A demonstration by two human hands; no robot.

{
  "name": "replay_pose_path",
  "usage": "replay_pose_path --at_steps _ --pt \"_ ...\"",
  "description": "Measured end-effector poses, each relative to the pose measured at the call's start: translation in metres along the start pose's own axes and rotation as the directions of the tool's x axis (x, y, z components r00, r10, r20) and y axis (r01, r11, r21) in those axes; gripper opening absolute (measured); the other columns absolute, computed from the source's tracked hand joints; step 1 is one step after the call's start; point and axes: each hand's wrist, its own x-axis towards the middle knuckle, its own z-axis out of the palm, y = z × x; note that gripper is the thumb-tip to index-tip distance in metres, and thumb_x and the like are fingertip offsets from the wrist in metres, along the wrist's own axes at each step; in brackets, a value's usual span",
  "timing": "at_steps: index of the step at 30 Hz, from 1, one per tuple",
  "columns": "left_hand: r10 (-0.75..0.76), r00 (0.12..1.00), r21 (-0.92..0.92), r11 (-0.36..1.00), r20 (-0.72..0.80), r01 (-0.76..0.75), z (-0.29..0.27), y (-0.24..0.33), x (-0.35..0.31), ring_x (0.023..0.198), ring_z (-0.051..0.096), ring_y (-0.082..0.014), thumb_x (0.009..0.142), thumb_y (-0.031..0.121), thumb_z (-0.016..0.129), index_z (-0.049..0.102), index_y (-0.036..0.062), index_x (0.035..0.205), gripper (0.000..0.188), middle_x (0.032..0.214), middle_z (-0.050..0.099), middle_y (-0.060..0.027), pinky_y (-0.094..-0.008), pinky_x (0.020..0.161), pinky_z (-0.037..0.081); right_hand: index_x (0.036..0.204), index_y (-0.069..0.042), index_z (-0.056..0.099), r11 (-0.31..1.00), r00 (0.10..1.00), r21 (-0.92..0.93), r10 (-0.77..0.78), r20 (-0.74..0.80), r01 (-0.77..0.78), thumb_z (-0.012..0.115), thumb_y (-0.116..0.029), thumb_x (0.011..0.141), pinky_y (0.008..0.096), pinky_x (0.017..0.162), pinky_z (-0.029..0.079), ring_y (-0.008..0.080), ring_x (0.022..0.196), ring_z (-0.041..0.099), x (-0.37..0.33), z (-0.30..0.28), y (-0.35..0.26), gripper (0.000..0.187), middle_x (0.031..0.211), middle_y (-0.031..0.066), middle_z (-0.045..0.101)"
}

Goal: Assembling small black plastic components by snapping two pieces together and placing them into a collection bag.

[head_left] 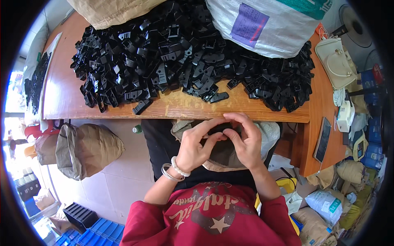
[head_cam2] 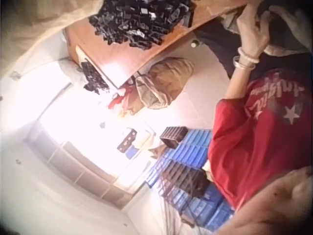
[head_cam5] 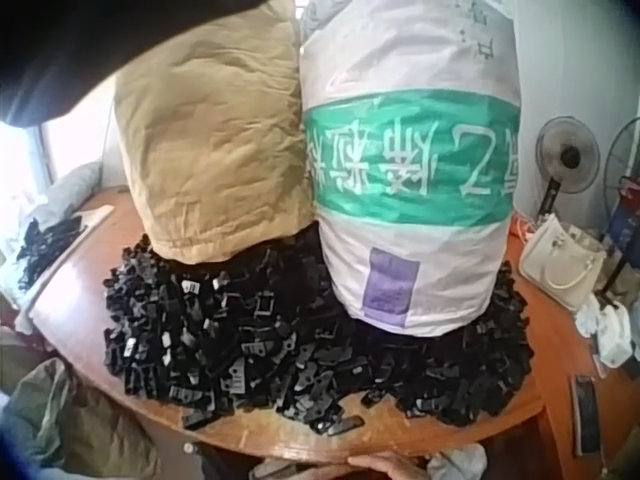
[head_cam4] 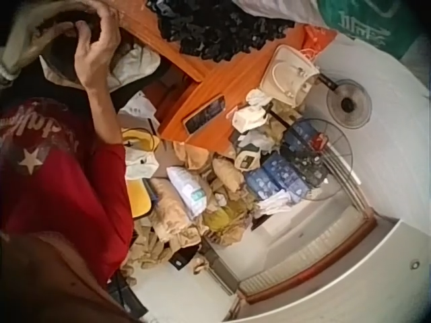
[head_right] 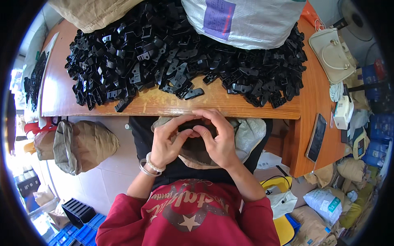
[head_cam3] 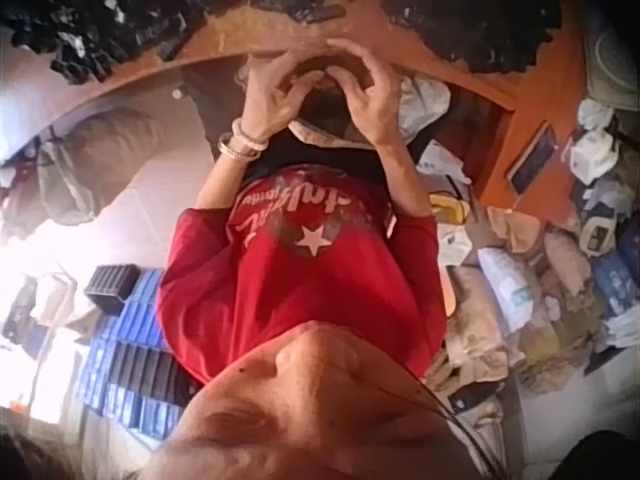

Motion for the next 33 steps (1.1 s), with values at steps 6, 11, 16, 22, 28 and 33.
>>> replay_pose_path --at_steps 6,11,16,22,28,33 --pt "0.189 0.967 0.257 0.956 -0.174 -0.141 -0.036 -0.019 -0.005 0.079 0.063 -0.0237 0.073 0.005 0.077 0.063 0.001 0.099 0.03 0.09 0.061 -0.0117 -0.0316 0.066 0.053 0.087 0.0 0.068 0.964 0.943 -0.179 -0.136 0.302 0.197 0.072 -0.002 0.076 0.03 0.073 0.048 0.0226 0.081 0.061 0.014 -0.015 0.005 0.011 0.091 0.0094 0.063" --pt "0.384 0.758 0.784 0.564 -0.527 0.259 -0.089 -0.031 -0.007 0.074 0.061 -0.0296 0.08 0.008 0.069 0.06 0.0013 0.099 0.021 0.095 0.058 -0.0123 -0.0377 0.061 0.049 0.103 0.0 0.064 0.885 0.981 -0.424 -0.169 0.099 0.195 0.065 0.002 0.081 0.0335 0.069 0.048 0.0255 0.081 0.06 0.039 -0.002 0.009 0.022 0.099 0.0115 0.057" --pt "0.332 0.829 0.811 0.54 -0.45 0.224 -0.095 -0.035 -0.011 0.071 0.06 -0.0317 0.079 0.004 0.065 0.061 0.0022 0.094 0.015 0.09 0.057 -0.0116 -0.0391 0.061 0.047 0.099 0.001 0.063 0.687 0.94 -0.65 -0.31 0.142 0.325 0.073 -0.003 0.074 0.0395 0.077 0.046 0.0283 0.087 0.057 0.052 0.011 0.021 0.028 0.103 0.0121 0.054" --pt "-0.027 0.883 0.065 0.996 -0.468 0.065 -0.053 -0.027 -0.007 0.066 0.055 -0.009 0.079 -0.01 0.051 0.054 0.005 0.115 0.039 0.088 0.061 -0.0035 -0.0224 0.056 0.043 0.103 -0.001 0.06 0.653 0.937 -0.682 -0.315 0.152 0.33 0.074 0.0 0.071 0.0381 0.074 0.045 0.0279 0.086 0.055 0.048 0.005 0.026 0.034 0.099 0.0116 0.052" --pt "-0.24 0.97 -0.511 0.829 0.041 0.227 -0.037 -0.025 -0.005 0.077 0.068 -0.0154 0.088 -0.008 0.052 0.054 -0.004 0.113 0.025 0.085 0.066 -0.0077 -0.0228 0.067 0.055 0.123 -0.004 0.052 0.953 0.998 -0.294 0.055 -0.043 -0.065 0.059 0.007 0.083 0.0256 0.052 0.046 0.011 0.058 0.054 0.033 -0.003 0.012 0.042 0.093 0.0096 0.051" --pt "-0.255 0.957 -0.382 0.878 0.138 0.289 -0.031 -0.011 0.001 0.077 0.07 -0.0189 0.085 -0.008 0.06 0.053 -0.0074 0.118 0.033 0.083 0.068 -0.0133 -0.0232 0.07 0.056 0.126 -0.002 0.046 0.928 0.956 0.23 0.276 0.096 -0.291 0.053 0.004 0.09 0.0245 0.058 0.055 0.0172 0.071 0.067 0.02 -0.015 0.002 0.038 0.104 0.0125 0.054"
